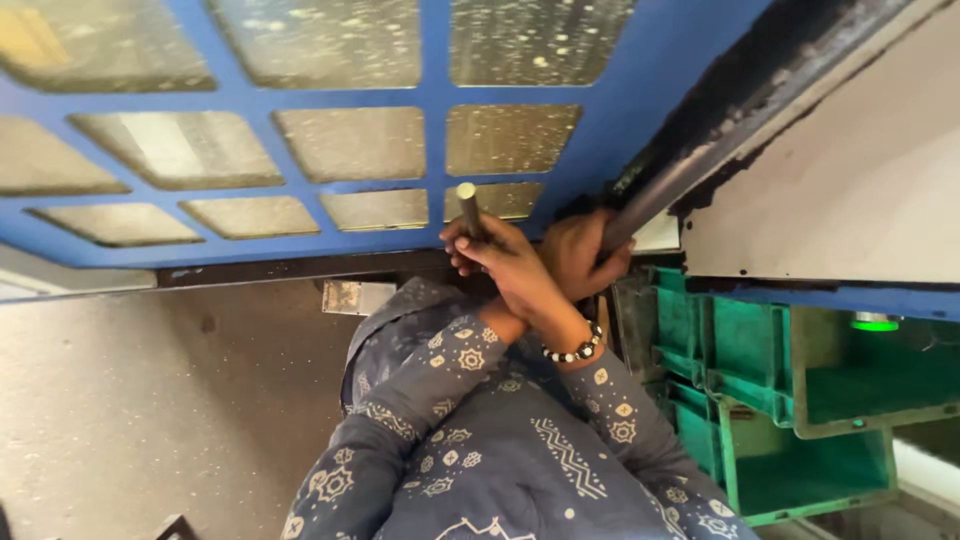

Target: The person operates a metalworking machine by inserting metal rods into a fixture, closing the machine door, and pressing a green button to start the cycle. They then open the door, remove the processed rods, and place them into a green bin. This sequence is repeated multiple times.

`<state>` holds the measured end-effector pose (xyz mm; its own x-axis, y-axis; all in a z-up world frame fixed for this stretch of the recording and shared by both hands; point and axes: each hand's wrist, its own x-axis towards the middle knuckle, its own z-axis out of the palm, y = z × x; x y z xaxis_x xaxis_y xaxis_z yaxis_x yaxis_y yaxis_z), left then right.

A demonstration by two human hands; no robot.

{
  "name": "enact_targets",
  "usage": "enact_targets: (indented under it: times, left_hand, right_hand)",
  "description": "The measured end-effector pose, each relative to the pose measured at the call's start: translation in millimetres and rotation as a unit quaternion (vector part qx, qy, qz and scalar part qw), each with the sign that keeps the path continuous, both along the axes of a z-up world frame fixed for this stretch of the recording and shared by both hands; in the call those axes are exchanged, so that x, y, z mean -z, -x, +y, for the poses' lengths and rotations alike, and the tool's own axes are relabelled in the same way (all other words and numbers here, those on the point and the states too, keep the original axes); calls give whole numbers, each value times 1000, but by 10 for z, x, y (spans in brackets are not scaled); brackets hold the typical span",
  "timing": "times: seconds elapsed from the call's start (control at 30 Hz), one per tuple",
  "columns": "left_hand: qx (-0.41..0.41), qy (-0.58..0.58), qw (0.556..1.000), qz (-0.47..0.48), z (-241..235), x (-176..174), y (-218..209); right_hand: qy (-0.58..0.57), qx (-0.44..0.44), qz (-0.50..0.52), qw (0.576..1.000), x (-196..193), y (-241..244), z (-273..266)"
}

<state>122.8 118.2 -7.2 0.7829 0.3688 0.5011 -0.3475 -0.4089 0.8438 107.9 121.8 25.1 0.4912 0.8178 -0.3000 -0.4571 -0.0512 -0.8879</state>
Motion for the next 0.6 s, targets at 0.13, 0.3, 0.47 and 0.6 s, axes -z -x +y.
enact_targets:
  times: [0.13,0.3,0.47,0.6]
  left_hand:
    - [-31,-28,999,-23,12,-30,-62]
    - [-19,-53,998,-19,64,-27,1]
    - [-14,-59,998,-21,51,20,60]
    - [-18,-69,997,-40,78,-9,38]
  right_hand:
    - [-35,9,-7,999,45,-56,38]
    - [-30,-3,80,996,39,-36,98]
    - [-42,7,99,994,138,-6,59]
    - [-62,2,114,992,187,-13,73]
